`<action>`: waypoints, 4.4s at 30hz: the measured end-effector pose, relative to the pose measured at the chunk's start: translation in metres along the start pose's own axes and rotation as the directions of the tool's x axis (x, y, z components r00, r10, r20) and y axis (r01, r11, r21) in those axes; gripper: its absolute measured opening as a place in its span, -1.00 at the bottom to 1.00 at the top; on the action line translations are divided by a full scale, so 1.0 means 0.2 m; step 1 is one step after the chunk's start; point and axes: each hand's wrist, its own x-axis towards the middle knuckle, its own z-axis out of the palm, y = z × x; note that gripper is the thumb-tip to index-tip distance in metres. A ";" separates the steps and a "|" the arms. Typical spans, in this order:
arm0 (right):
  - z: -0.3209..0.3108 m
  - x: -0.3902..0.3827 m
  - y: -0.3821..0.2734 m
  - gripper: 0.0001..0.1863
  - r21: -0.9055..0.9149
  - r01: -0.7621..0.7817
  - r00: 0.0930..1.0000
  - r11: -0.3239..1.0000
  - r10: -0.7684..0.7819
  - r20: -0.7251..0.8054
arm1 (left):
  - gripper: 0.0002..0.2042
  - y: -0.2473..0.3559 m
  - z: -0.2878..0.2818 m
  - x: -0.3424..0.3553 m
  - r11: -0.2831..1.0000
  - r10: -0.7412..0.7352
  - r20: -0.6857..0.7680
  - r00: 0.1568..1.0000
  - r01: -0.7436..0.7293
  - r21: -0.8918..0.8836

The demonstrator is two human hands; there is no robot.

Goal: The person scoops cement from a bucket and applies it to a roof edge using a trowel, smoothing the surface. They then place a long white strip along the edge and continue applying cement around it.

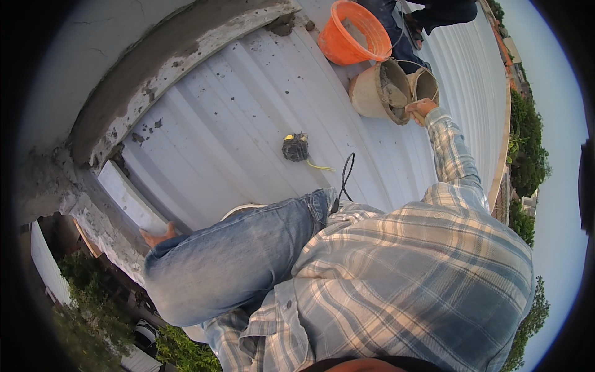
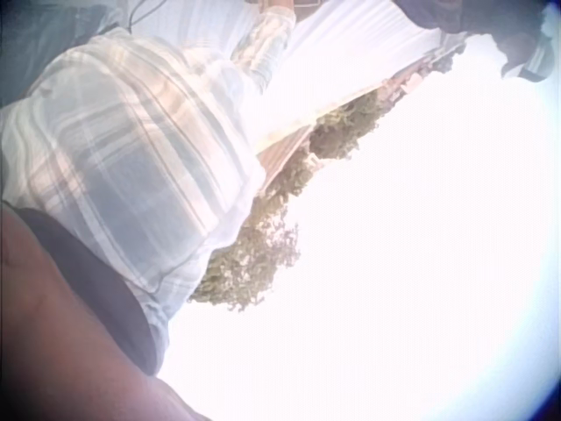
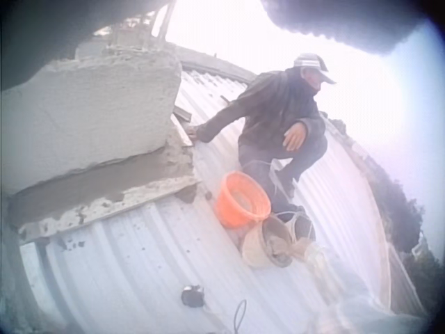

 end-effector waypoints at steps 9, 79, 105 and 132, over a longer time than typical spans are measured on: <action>-0.17 -0.06 0.38 -0.79 0.188 0.288 0.958 0.939 -0.285 -0.041 | 0.08 0.04 0.03 0.05 0.998 0.005 0.005 1.000 -0.005 -0.066; 0.14 0.32 -1.30 -0.55 -0.911 -0.226 0.906 0.345 -0.269 -0.327 | 0.03 -0.10 -0.22 0.03 0.997 -0.055 -0.135 0.989 0.046 -0.067; 0.35 -0.21 -1.12 -0.74 -0.227 0.678 0.730 0.699 -0.677 0.094 | 0.04 -0.17 -0.41 0.00 0.995 -0.079 -0.196 0.977 0.066 -0.071; 2.61 -1.15 -2.16 -0.72 -0.193 0.899 0.374 0.392 -0.462 0.804 | 0.07 -0.22 -0.39 -0.04 0.991 -0.082 -0.223 0.971 0.057 -0.119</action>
